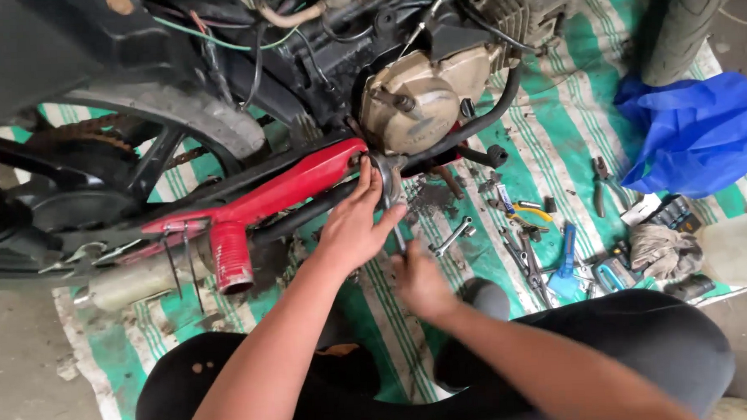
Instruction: Aligning and securing the exhaust pipe and engine components on a motorcycle using various hand tools.
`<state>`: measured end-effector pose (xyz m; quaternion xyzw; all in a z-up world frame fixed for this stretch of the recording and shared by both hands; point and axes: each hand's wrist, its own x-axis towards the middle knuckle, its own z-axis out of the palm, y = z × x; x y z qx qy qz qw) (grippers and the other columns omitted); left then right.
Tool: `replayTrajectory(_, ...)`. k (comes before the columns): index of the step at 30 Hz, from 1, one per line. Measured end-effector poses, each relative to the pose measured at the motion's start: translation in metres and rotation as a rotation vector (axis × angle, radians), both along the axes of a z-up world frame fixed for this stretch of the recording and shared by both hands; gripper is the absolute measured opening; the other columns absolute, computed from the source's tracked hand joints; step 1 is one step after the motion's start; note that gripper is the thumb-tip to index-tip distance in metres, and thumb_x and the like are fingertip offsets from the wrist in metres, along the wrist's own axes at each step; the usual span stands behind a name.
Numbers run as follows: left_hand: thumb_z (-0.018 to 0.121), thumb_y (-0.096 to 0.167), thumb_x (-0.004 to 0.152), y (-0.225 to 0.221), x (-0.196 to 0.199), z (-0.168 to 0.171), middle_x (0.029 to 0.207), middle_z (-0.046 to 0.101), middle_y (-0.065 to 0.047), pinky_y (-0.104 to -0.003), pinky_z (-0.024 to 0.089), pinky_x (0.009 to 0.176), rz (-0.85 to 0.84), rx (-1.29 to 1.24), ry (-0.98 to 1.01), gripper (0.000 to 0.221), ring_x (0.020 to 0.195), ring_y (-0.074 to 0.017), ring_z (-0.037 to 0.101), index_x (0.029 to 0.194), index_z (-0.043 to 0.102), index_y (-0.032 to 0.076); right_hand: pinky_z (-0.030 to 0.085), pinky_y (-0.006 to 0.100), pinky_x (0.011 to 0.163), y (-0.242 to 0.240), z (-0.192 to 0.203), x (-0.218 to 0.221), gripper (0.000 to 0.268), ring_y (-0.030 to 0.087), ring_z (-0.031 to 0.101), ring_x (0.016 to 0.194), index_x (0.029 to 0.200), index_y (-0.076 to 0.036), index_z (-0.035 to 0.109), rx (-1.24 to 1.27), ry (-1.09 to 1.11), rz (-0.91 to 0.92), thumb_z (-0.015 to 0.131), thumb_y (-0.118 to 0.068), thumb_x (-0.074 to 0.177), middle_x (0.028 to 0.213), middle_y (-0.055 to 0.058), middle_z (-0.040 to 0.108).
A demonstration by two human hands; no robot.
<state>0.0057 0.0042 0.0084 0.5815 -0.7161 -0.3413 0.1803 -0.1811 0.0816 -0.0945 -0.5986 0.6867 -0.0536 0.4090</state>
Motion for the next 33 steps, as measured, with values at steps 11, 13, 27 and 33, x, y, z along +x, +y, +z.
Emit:
replayTrajectory(11, 0.054, 0.055, 0.107, -0.016, 0.001, 0.009, 0.188, 0.014, -0.022, -0.061, 0.053, 0.115, -0.006, 0.098, 0.023, 0.092, 0.148, -0.0513, 0.054, 0.176, 0.028, 0.0, 0.057, 0.032, 0.06, -0.125, 0.13, -0.15, 0.04, 0.017, 0.07, 0.076, 0.128, 0.003, 0.075, -0.598, -0.034, 0.963, 0.077, -0.005, 0.089, 0.13, 0.012, 0.071)
replayTrajectory(13, 0.06, 0.043, 0.103, -0.016, 0.0, 0.012, 0.188, 0.01, -0.021, -0.063, 0.054, 0.114, -0.02, 0.118, -0.017, 0.093, 0.147, -0.0531, 0.054, 0.177, 0.023, 0.001, 0.058, 0.035, 0.064, -0.115, 0.166, -0.119, 0.037, 0.019, 0.071, 0.071, 0.131, -0.009, 0.078, -0.244, -0.063, 0.587, 0.073, -0.022, 0.096, 0.098, 0.008, 0.073)
replayTrajectory(27, 0.063, 0.01, 0.092, -0.019, 0.0, 0.031, 0.188, 0.0, -0.026, -0.061, 0.062, 0.095, -0.094, 0.219, -0.017, 0.103, 0.137, -0.0585, 0.06, 0.179, 0.008, -0.001, 0.068, 0.049, 0.093, -0.127, 0.191, -0.09, 0.043, 0.036, 0.08, 0.112, 0.128, -0.019, 0.072, 0.311, 0.274, 0.426, 0.051, -0.051, 0.109, 0.104, 0.014, 0.084)
replayTrajectory(33, 0.061, 0.014, 0.098, -0.019, 0.001, 0.014, 0.188, -0.003, -0.026, -0.061, 0.063, 0.093, -0.079, 0.225, 0.022, 0.098, 0.127, -0.0578, 0.066, 0.179, 0.007, -0.001, 0.055, 0.035, 0.07, -0.15, 0.158, -0.136, 0.025, 0.019, 0.067, 0.071, 0.098, -0.019, 0.077, 0.012, 0.002, 0.677, 0.064, -0.038, 0.107, 0.085, -0.001, 0.071)
